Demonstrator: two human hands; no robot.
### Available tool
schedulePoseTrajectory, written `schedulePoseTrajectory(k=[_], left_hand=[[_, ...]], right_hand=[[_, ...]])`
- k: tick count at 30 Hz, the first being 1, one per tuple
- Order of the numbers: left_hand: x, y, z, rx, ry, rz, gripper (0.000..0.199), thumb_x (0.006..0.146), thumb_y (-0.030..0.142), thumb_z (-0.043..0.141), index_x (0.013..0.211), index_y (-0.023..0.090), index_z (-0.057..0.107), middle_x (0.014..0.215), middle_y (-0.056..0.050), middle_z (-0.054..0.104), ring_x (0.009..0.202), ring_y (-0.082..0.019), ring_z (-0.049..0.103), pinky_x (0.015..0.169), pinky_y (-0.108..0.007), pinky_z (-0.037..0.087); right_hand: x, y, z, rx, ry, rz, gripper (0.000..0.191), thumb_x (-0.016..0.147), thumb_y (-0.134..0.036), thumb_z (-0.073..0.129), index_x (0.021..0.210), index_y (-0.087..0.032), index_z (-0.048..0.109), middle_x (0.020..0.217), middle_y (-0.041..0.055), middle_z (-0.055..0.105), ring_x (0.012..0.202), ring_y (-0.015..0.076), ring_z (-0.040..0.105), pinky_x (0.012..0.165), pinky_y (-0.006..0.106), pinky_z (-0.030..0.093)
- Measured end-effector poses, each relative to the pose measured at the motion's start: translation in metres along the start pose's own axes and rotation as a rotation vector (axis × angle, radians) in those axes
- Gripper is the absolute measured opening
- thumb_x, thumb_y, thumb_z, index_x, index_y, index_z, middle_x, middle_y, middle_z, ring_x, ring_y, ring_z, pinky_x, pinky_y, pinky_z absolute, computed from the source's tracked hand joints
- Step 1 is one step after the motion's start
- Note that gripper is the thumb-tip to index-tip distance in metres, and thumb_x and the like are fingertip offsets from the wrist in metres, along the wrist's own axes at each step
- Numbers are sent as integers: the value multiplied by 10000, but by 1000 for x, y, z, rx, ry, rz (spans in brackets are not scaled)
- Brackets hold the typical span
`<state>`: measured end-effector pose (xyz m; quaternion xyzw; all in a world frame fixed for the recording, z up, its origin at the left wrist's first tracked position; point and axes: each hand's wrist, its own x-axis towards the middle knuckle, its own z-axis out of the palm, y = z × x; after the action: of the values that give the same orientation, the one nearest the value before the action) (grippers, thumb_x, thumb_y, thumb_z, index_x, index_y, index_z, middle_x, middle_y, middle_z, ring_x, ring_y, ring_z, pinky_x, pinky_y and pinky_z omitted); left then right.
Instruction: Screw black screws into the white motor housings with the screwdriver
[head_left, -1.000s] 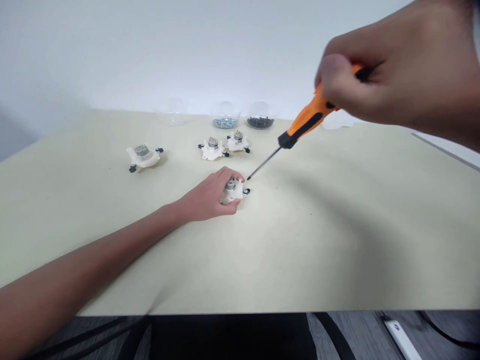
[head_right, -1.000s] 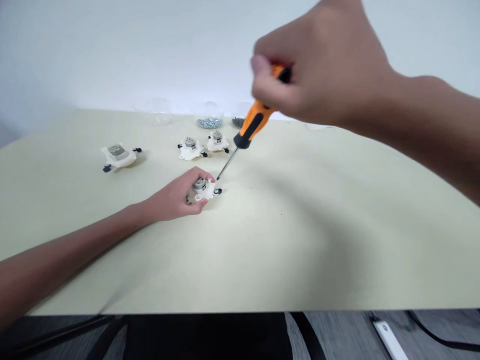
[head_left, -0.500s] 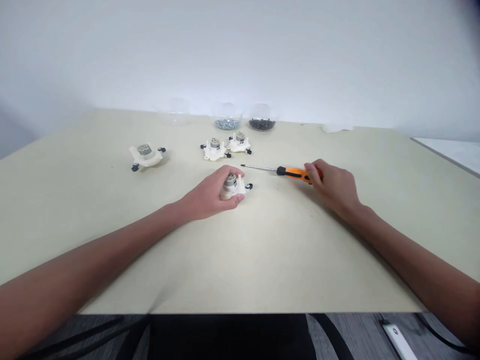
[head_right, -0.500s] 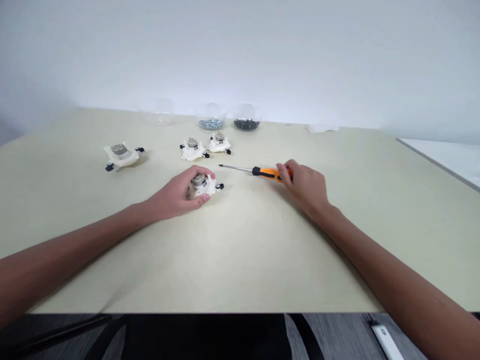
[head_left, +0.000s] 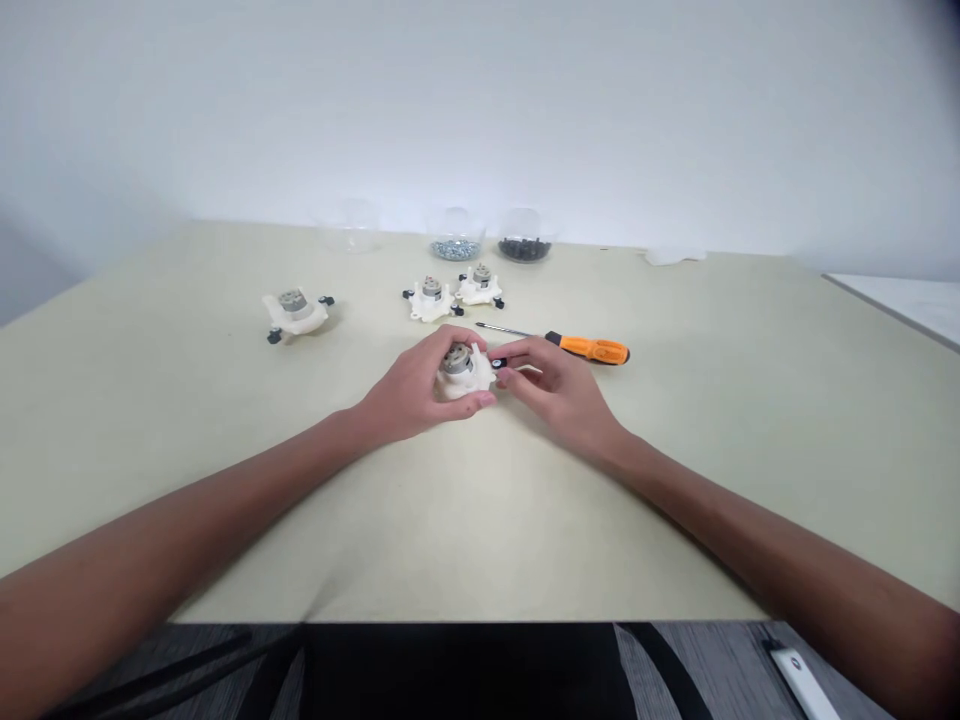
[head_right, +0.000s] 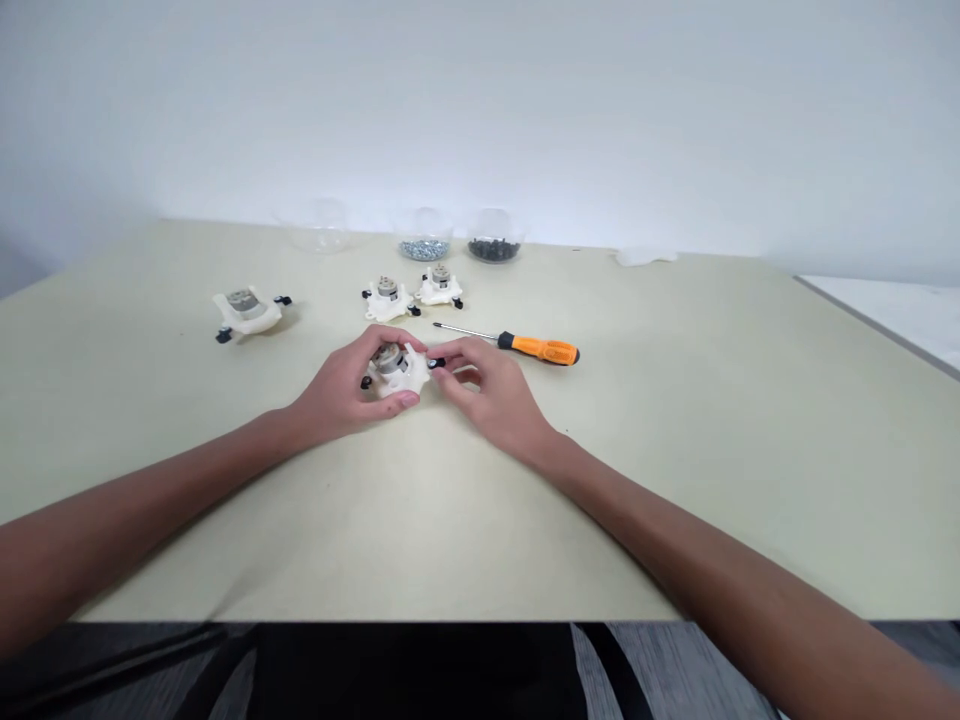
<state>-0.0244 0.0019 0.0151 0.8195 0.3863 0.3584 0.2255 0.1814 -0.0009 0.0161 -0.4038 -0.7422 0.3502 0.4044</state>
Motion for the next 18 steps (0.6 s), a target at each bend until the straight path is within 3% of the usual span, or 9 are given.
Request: schedulePoseTrajectory(k=[4, 8, 13, 18], left_hand=[[-1, 1, 0, -35, 6, -5, 445, 793, 456, 656, 1132, 238, 465, 1173, -44, 600, 990, -197, 583, 810, -301, 461], [-1, 4, 2, -77, 19, -55, 416, 808, 463, 637, 1116, 239, 468, 1136, -45, 599, 870, -168, 574, 722, -278, 451], [1, 10, 6, -164, 40, -189, 353, 855, 496, 581, 1079, 235, 506, 912, -4, 574, 685, -114, 499, 614, -240, 403], [2, 7, 9, -265, 53, -230, 380, 869, 544, 547, 1068, 221, 534, 836, -2, 553, 666, -117, 466, 599, -244, 382]], right_hand=[[-1, 1, 0, 71, 26, 90, 229, 861, -335, 596, 1041, -204, 650, 992, 49, 652, 905, 157, 633, 873, 344, 525], [0, 1, -3, 64, 45, 122, 210, 840, -360, 624, 960, -188, 637, 892, 42, 653, 834, 161, 630, 794, 338, 521], [-2, 1, -3, 75, 123, 117, 235, 794, -391, 682, 850, -185, 584, 845, 27, 650, 736, 138, 602, 719, 315, 496], [0, -2, -5, 243, 45, 236, 217, 811, -371, 667, 860, -162, 636, 722, 17, 632, 686, 127, 604, 719, 304, 487]])
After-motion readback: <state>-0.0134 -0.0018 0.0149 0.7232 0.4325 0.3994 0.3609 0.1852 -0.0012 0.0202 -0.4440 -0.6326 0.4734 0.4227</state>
